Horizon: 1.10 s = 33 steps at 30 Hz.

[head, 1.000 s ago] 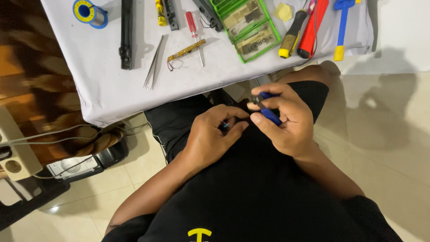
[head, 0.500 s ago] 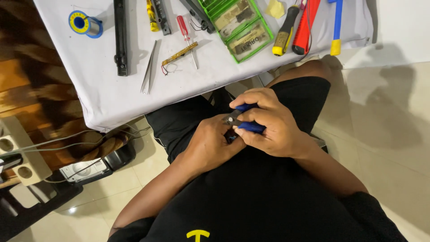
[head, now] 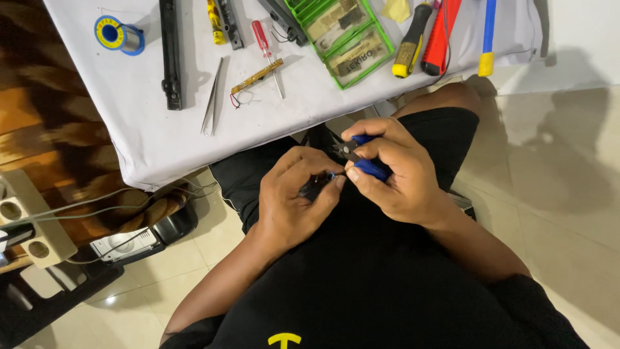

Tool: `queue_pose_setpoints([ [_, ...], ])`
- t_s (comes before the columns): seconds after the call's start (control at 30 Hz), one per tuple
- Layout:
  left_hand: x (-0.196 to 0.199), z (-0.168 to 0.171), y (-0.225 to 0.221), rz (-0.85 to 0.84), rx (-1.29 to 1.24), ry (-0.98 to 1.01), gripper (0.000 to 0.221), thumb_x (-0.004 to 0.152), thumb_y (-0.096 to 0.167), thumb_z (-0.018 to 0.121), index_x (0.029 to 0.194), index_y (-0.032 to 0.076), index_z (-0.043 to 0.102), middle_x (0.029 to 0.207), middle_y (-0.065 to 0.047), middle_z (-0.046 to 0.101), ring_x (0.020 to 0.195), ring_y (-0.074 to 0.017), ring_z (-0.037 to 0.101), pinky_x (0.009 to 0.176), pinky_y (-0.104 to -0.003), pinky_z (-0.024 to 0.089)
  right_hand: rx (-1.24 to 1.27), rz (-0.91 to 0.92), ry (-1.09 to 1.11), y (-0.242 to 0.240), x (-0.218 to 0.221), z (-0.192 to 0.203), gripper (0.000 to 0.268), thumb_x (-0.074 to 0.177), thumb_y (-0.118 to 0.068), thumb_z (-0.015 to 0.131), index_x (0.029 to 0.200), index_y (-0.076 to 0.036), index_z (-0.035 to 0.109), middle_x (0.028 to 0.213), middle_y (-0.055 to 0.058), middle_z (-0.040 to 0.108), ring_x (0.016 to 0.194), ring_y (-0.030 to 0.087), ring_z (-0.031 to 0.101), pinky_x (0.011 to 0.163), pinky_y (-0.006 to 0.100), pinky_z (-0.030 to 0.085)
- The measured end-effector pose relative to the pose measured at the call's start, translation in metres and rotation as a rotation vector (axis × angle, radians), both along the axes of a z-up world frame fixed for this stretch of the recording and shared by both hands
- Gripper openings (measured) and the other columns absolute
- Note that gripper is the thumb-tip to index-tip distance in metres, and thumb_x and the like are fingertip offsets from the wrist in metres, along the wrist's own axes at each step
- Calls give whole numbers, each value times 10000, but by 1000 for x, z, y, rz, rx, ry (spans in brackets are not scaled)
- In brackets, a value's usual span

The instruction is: Repairing an electronic component by stripping wires and reassembling the housing

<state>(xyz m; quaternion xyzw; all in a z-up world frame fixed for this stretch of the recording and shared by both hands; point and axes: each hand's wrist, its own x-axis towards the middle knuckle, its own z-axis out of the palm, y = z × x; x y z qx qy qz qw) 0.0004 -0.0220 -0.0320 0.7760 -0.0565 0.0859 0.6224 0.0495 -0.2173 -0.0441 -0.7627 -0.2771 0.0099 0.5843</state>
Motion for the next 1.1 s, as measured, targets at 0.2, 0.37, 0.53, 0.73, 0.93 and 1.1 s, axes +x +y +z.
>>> queue_pose_setpoints([
  [0.2, -2, -5, -2, 28, -162, 67, 102, 867, 97, 791, 959, 72, 753, 807, -78, 676, 726, -206, 691, 626, -306, 562, -20, -14, -55, 8, 6, 16, 164, 931, -124, 740, 886, 28, 697, 1149, 221, 670, 1033, 389, 672, 906, 435, 524],
  [0.37, 1, 7, -2, 38, -342, 153, 72, 882, 37, 766, 921, 0, 717, 748, -140, 667, 687, -204, 720, 581, -313, 599, -37, -8, -100, 15, 8, 23, 172, 933, -128, 741, 883, 27, 689, 1156, 227, 681, 1057, 421, 677, 922, 455, 529],
  [0.53, -3, -3, -3, 89, -674, 274, 53, 926, -28, 699, 926, -63, 660, 747, -164, 661, 693, -218, 726, 609, -360, 655, -68, -12, -118, 14, 5, 28, 279, 943, -232, 757, 928, 36, 682, 1175, 236, 696, 1069, 438, 689, 932, 477, 538],
  [0.73, -2, -6, -3, 208, -911, 325, 93, 913, -34, 715, 913, -74, 630, 742, -154, 613, 679, -241, 714, 550, -371, 648, -168, 37, -195, 12, 0, 27, 243, 945, -185, 754, 825, 6, 664, 1088, 228, 714, 953, 437, 710, 838, 471, 566],
  [0.93, 0, -3, -6, 217, -924, 345, 97, 893, -36, 730, 935, -90, 660, 777, -128, 604, 687, -250, 736, 534, -378, 661, -241, -15, -294, 11, 0, 27, 250, 951, -197, 772, 804, -20, 674, 1067, 203, 734, 894, 405, 714, 803, 453, 576],
  [1.1, 0, -3, -6, 194, -875, 338, 104, 889, -52, 727, 951, -111, 667, 759, -133, 573, 685, -282, 742, 550, -424, 678, -202, -40, -299, 12, 1, 30, 253, 952, -175, 770, 779, -24, 663, 1032, 199, 736, 853, 385, 714, 759, 429, 581],
])
